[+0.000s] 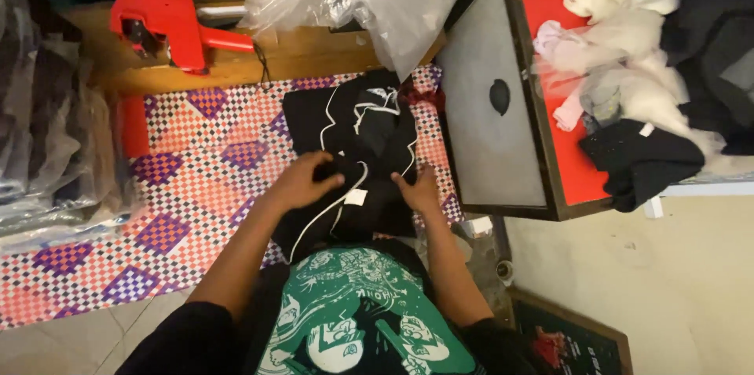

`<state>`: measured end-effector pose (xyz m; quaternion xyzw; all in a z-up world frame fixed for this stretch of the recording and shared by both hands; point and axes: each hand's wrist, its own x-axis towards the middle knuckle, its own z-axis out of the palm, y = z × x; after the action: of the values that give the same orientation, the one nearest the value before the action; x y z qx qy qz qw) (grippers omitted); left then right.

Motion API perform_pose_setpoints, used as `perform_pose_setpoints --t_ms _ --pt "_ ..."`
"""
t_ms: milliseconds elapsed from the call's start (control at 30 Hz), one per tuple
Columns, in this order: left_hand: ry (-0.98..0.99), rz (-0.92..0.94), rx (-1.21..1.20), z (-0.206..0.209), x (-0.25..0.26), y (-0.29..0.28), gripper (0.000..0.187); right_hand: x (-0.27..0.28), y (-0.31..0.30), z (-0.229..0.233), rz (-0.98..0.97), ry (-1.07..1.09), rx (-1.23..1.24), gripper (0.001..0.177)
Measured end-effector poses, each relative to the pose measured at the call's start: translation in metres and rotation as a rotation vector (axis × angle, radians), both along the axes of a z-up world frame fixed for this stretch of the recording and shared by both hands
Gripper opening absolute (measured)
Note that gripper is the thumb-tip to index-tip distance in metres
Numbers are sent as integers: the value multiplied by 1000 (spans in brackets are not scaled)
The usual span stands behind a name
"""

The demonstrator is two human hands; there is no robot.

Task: Folding black garments and placing them into clear plastic bags for shipping or storage.

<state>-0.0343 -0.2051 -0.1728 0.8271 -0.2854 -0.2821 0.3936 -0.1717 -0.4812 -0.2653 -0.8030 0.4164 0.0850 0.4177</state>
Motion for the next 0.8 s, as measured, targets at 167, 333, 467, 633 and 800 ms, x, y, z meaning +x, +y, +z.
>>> perform_pose_setpoints --t_ms 167,333,467,633,800 --pt "99 -487 249 -99 -19 5 56 16 41 97 -79 -13 335 84" --pt "236 -549 302 -58 5 32 38 15 35 113 -67 -246 354 55" --pt "155 -157 272 60 14 33 39 21 30 135 174 -578 165 55" --pt "-369 171 -231 97 0 2 34 30 73 167 865 -822 -454 34" --pt "-241 -236 -686 120 -13 -31 58 25 117 136 1211 -661 -453 35"
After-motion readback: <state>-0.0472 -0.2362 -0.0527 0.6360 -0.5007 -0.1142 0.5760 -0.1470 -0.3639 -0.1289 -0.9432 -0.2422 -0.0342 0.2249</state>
